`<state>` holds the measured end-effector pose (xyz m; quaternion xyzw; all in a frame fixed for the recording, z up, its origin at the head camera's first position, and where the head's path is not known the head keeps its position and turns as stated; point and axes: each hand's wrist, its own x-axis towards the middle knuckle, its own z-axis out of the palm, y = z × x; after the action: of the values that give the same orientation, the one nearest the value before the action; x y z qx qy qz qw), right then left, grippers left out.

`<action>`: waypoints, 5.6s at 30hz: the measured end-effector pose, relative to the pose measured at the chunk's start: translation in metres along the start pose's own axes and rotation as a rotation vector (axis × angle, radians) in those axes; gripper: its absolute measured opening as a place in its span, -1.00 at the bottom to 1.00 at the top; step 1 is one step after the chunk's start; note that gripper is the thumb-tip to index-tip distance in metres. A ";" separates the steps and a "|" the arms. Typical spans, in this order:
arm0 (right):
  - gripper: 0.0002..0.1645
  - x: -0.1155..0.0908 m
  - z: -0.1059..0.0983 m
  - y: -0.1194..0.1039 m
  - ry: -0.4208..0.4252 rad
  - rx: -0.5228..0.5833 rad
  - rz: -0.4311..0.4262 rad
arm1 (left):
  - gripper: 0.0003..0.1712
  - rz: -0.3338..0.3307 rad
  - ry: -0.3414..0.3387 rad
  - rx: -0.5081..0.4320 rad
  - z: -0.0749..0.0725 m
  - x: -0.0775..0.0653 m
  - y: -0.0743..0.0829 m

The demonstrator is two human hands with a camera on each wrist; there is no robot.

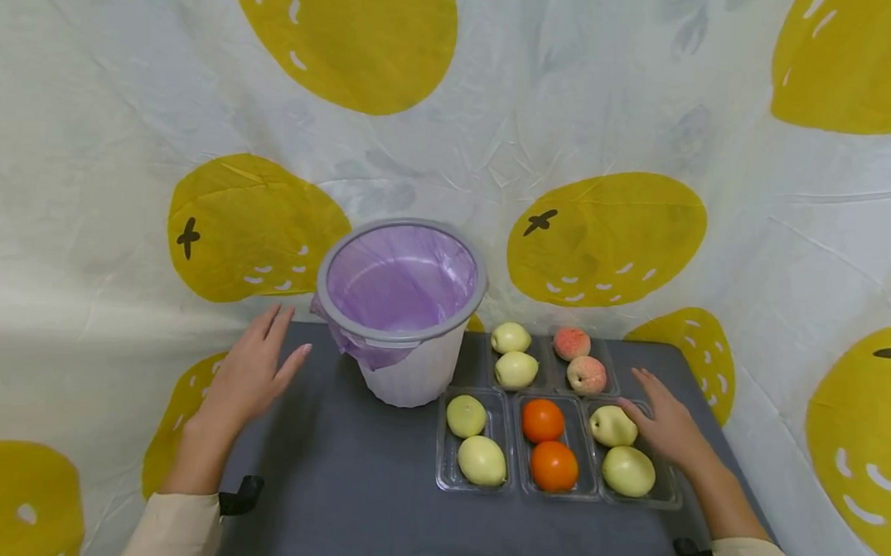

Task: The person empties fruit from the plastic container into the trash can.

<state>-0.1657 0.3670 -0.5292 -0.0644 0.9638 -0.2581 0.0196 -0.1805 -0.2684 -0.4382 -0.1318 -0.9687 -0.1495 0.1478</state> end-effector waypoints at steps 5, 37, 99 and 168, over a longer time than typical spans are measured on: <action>-0.07 -0.002 -0.003 0.010 0.006 0.013 0.009 | -0.09 -0.008 -0.033 -0.064 -0.011 0.017 0.004; -0.07 -0.014 -0.001 0.071 -0.110 0.294 0.222 | -0.10 -0.089 -0.151 -0.299 -0.049 0.105 0.001; -0.44 -0.026 0.026 0.101 -0.217 0.633 0.426 | -0.41 -0.393 -0.175 -0.878 -0.015 0.127 0.011; -0.49 0.000 -0.026 0.020 -0.120 0.618 0.269 | -0.38 -0.423 -0.163 -0.887 -0.010 0.127 0.011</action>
<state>-0.1699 0.3972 -0.5168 0.0571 0.8371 -0.5286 0.1288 -0.2923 -0.2349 -0.3850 0.0062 -0.8256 -0.5632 -0.0325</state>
